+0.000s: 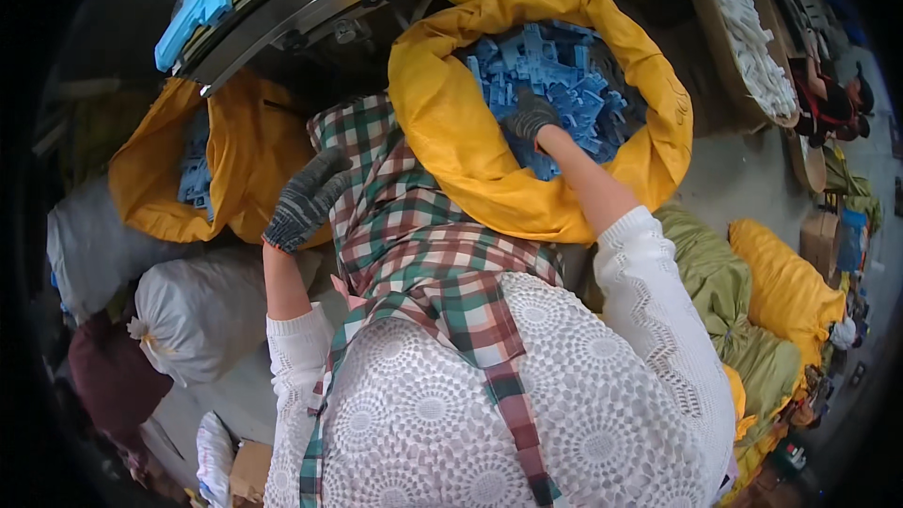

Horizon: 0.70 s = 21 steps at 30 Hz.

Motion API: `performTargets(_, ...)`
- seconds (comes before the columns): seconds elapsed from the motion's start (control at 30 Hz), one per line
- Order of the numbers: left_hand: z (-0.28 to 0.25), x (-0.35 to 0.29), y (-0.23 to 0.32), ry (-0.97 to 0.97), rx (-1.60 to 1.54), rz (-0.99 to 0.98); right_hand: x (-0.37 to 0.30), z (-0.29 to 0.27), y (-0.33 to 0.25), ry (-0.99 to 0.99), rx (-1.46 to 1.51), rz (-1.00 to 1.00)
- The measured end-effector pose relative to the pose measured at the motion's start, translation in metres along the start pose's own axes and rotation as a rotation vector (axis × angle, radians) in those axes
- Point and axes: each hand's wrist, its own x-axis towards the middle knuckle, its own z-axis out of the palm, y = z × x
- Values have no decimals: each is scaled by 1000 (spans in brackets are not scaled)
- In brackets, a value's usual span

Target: Picking blue plastic toy gun parts from a large bag and placing them onto a tray for processing.

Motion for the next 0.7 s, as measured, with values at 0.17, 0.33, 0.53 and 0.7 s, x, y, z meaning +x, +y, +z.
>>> performTargets(0.17,12,-4,24,-78,-21,84,-10,-39,32,66,76,-81)
performTargets(0.33,39,-6,45,-166,-454,96,-72,-150,-54,318,179,-399)
performTargets(0.53,59,13,91,100,-1370,-109,-154,-140,-141,258,171,-1105)
performTargets(0.7,17,3,61,32,-1375,-31,-130,-163,-152,89,701,-1120)
